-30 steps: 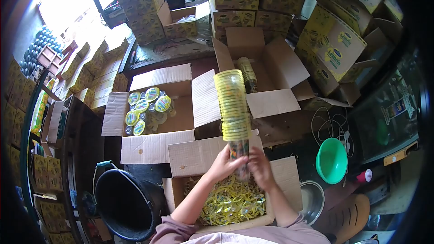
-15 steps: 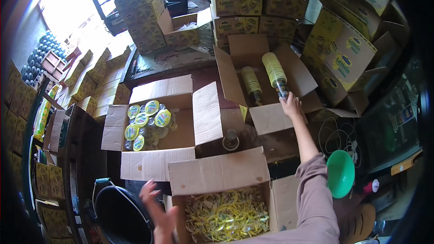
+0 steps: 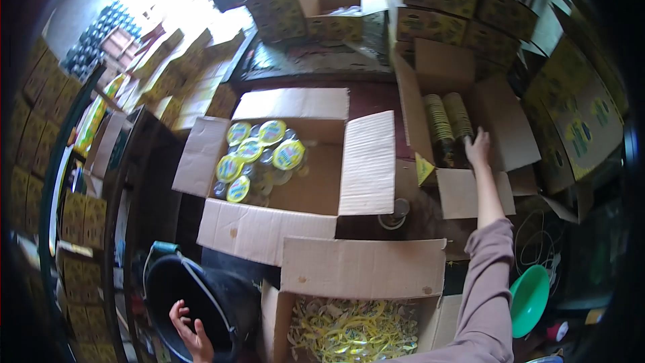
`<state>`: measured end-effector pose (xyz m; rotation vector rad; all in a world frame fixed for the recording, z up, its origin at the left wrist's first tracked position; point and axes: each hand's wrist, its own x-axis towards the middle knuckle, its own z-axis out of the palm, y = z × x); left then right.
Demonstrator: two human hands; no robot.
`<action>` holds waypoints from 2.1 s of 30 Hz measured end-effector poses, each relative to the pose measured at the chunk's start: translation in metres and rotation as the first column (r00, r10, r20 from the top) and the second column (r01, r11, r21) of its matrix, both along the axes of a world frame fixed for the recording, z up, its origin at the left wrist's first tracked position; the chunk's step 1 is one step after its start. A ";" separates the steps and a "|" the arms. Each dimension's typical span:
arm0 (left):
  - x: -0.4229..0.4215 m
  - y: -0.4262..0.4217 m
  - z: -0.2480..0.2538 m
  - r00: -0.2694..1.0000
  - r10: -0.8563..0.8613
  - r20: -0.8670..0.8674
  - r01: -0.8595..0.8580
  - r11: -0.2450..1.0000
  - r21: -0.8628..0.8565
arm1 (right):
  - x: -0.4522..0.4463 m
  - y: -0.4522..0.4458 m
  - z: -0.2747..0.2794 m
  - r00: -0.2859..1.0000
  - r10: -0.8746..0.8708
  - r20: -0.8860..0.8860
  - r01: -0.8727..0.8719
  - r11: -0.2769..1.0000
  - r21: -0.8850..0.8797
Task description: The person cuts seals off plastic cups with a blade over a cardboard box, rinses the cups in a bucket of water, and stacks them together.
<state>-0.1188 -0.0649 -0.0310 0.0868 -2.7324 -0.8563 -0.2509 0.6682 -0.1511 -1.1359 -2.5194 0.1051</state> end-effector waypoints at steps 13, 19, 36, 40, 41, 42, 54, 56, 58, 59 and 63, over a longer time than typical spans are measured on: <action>0.004 -0.031 0.004 0.997 -0.050 -0.059 0.058 0.988 0.146 | -0.122 -0.330 0.090 0.563 0.819 0.112 -0.822 0.569 -0.025; 0.005 -0.032 0.009 0.992 -0.122 -0.010 0.121 0.964 0.236 | -0.164 -0.400 0.023 0.809 0.583 0.077 -0.535 0.784 -0.315; 0.032 -0.026 0.039 0.739 -0.526 -0.421 0.657 0.699 0.280 | 0.197 -0.520 0.232 0.336 0.684 -0.648 -0.942 0.226 -0.249; 0.085 -0.012 0.049 0.638 -0.757 -0.141 0.636 0.415 0.650 | 0.262 -0.587 0.234 0.321 0.664 -0.675 -0.946 0.190 -0.263; 0.096 -0.022 0.023 0.607 -0.794 -0.039 0.457 0.309 0.834 | 0.270 -0.598 0.231 0.317 0.662 -0.679 -0.948 0.193 -0.254; 0.100 -0.031 0.003 0.616 -0.786 -0.056 0.257 0.134 0.957 | 0.276 -0.605 0.228 0.311 0.643 -0.700 -0.950 0.233 -0.208; 0.009 -0.102 0.009 0.824 -0.518 -0.231 0.528 0.553 0.644 | 0.320 -0.550 0.086 0.970 0.143 -0.197 -0.210 0.902 -0.378; 0.004 -0.102 0.004 0.831 -0.521 -0.195 0.509 0.570 0.645 | 0.333 -0.539 0.074 0.943 0.100 -0.318 -0.222 0.901 -0.372; 0.002 -0.100 -0.005 0.828 -0.528 -0.187 0.498 0.541 0.678 | 0.343 -0.528 0.063 0.769 -0.097 -0.632 -0.385 0.719 -0.579; 0.002 -0.097 -0.005 0.830 -0.520 -0.203 0.494 0.513 0.702 | 0.348 -0.522 0.055 0.677 -0.138 -0.723 -0.477 0.666 -0.573; 0.005 -0.098 0.000 0.825 -0.524 -0.211 0.510 0.529 0.678 | 0.353 -0.529 0.064 0.578 -0.182 -0.796 -0.668 0.455 -0.589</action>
